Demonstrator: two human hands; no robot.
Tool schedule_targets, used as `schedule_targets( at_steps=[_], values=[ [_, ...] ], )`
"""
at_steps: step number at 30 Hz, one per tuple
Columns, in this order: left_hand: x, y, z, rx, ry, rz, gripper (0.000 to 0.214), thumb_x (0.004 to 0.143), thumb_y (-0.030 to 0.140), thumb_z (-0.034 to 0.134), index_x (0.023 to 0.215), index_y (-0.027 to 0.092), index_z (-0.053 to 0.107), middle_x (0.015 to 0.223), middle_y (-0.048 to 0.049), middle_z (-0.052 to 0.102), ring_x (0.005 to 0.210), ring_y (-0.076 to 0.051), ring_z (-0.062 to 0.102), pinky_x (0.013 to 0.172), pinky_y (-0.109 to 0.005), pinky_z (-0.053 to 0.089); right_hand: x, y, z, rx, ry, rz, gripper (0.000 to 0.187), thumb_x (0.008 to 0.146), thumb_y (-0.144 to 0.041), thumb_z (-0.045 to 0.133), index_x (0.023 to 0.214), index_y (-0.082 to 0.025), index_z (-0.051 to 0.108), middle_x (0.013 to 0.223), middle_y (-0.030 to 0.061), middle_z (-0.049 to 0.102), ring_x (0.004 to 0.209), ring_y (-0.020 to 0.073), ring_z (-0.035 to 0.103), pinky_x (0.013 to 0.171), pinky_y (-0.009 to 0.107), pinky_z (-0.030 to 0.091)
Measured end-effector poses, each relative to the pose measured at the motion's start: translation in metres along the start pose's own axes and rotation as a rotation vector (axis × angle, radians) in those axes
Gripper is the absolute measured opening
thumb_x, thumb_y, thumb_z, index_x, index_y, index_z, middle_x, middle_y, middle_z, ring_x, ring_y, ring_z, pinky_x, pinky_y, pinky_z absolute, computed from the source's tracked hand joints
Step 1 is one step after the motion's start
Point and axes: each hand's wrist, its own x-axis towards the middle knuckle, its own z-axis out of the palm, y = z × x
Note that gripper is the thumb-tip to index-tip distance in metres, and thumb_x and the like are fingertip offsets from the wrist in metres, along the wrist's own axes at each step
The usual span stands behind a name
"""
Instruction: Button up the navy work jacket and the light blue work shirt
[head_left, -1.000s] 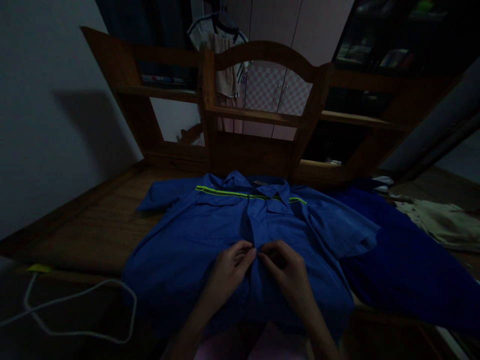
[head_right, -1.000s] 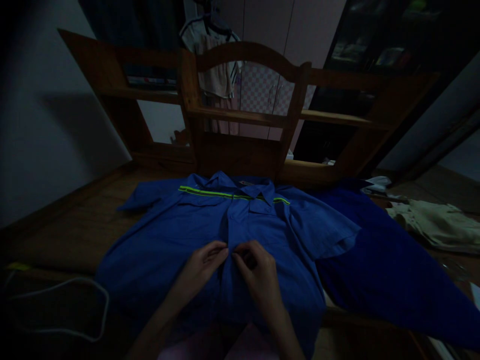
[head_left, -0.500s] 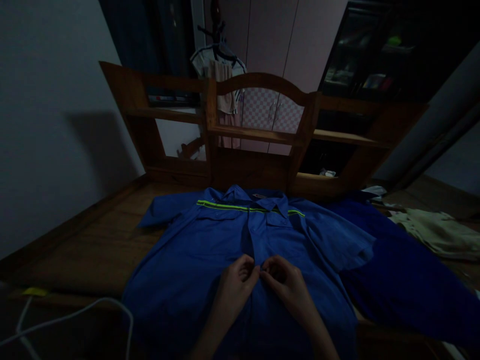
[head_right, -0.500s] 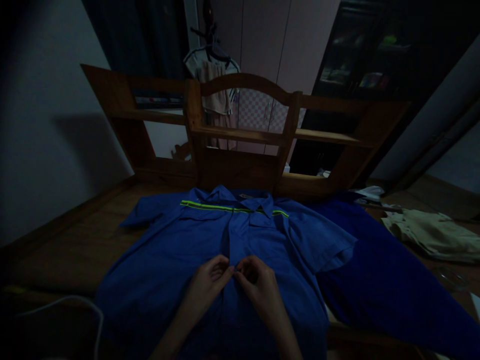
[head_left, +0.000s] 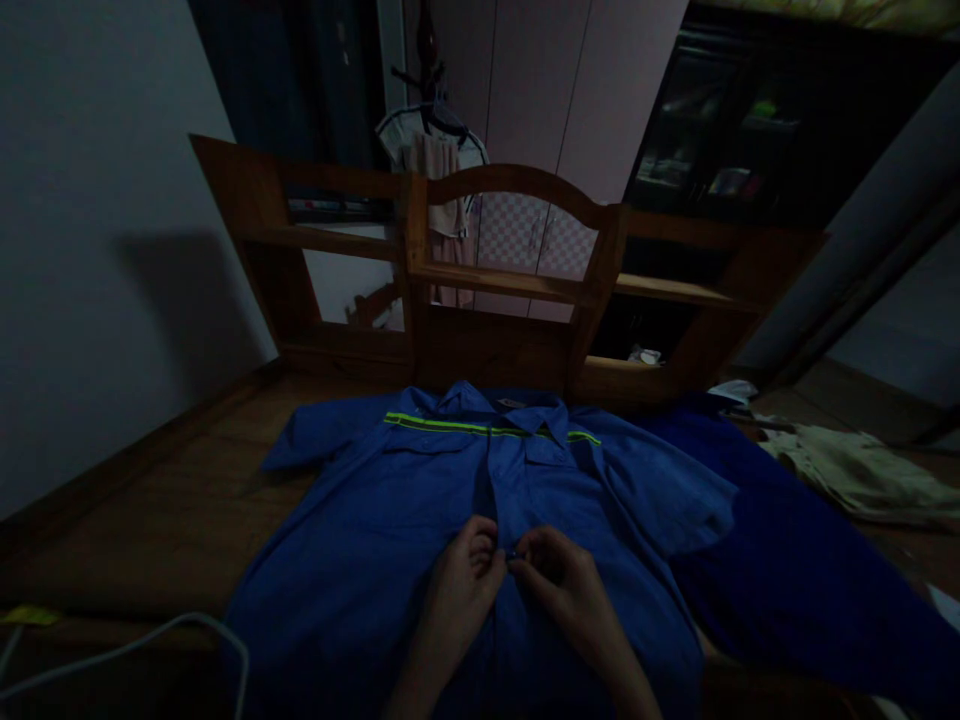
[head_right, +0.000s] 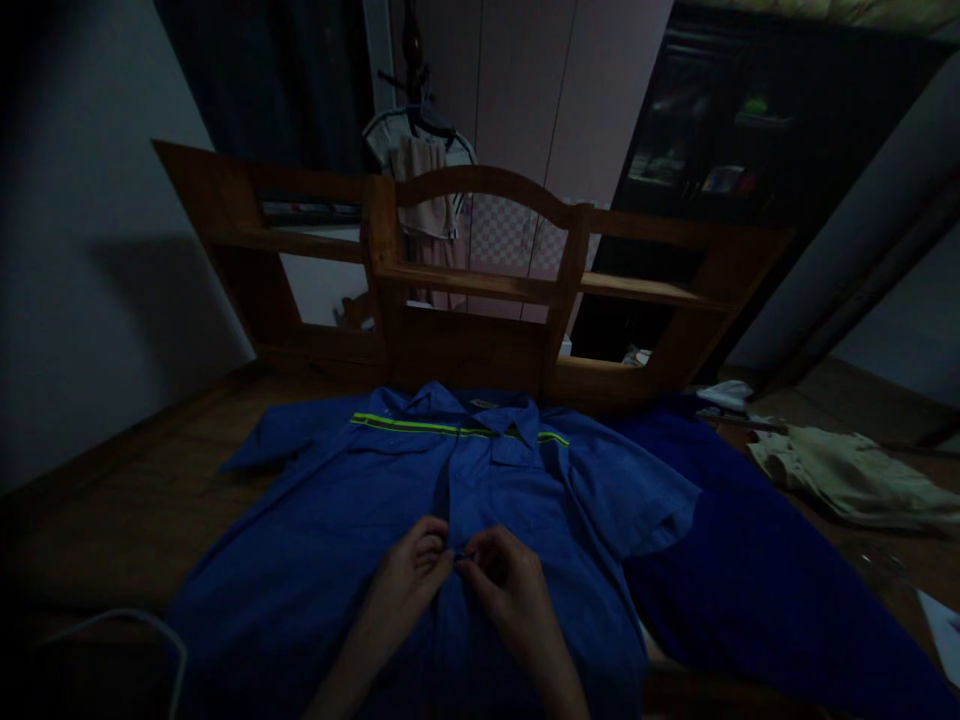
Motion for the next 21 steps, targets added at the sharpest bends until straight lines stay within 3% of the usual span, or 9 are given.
schedule_targets(
  at_steps=[8, 21],
  values=[
    [0.0008, -0.003, -0.0059, -0.061, -0.032, -0.005, 0.026, 0.082, 0.027, 0.057, 0.104, 0.016, 0.048, 0.078, 0.0003, 0.059, 0.075, -0.013, 0.062, 0.069, -0.021, 0.046, -0.0016, 0.0028, -0.0008, 0.011, -0.002, -0.036, 0.018, 0.084, -0.035, 0.063, 0.091, -0.019, 0.058, 0.074, -0.0025, 0.056, 0.065, 0.0115, 0.052, 0.057, 0.021, 0.038],
    [-0.001, -0.0002, 0.0, -0.08, 0.035, -0.02, 0.028, 0.079, 0.026, 0.061, 0.103, 0.015, 0.05, 0.077, 0.0002, 0.061, 0.073, -0.011, 0.061, 0.067, -0.02, 0.046, -0.0017, 0.0044, -0.0034, -0.014, -0.033, -0.037, 0.019, 0.085, -0.035, 0.062, 0.092, -0.019, 0.054, 0.076, -0.0022, 0.058, 0.065, 0.0116, 0.054, 0.057, 0.021, 0.039]
  ],
)
